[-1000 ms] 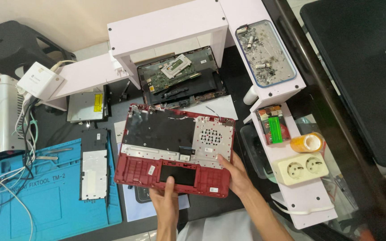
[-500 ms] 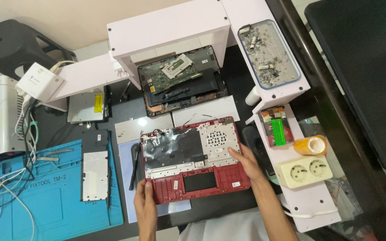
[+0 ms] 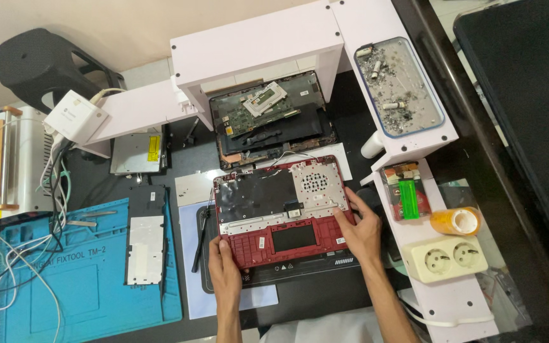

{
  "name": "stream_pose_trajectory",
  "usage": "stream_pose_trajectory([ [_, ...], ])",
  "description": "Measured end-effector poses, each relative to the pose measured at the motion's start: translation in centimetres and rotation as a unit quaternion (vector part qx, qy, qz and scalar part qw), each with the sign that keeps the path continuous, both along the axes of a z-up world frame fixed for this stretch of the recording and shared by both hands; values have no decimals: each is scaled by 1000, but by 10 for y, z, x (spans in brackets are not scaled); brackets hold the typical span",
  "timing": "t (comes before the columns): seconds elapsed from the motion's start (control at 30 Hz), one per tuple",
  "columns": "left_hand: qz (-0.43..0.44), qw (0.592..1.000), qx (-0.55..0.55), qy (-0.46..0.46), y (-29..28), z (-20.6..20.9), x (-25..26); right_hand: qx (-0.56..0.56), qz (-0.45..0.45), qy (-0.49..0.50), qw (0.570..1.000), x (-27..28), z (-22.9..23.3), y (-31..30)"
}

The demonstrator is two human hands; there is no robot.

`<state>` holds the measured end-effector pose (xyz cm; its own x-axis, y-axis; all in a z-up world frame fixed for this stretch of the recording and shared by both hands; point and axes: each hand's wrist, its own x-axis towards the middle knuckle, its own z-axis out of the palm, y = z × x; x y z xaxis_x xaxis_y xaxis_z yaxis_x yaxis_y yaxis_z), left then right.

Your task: The person works on a disassembled red laptop chassis, using a screwdriver to tighten screws on a black internal component. They repeatedly adjust the component's position and check the screw alignment throughout the process.

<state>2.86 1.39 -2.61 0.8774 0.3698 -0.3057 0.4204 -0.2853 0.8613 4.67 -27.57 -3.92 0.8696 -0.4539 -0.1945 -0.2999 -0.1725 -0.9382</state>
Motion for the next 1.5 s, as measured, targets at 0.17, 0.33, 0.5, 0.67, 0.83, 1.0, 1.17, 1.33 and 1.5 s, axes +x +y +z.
stream_pose_trajectory([
  [0.17,7,998,16,64,-8,13,9,26,-8,-41,999,-1,0,2],
  [0.33,-44,990,136,-3,-12,22,15,32,-23,-101,994,-7,-4,-1],
  [0.5,-77,966,238,-62,-11,31,18,24,-22,-144,989,-5,-10,-1],
  [0.67,-94,960,256,-66,-12,40,20,5,-23,-149,989,-3,-12,0],
  [0.83,-92,955,279,-50,-14,44,22,-7,-20,-158,987,-1,-9,2],
  [1.0,-89,949,301,-39,-16,45,24,-125,-19,-167,978,-4,-2,6],
  [1.17,-89,924,366,-60,-13,43,25,-193,-11,-178,965,-2,2,8],
  [1.33,-82,930,345,-93,-11,40,23,-203,-11,-175,963,-4,1,10],
  [1.5,-81,938,325,-92,-13,39,23,-221,2,-171,960,-2,-3,11],
])
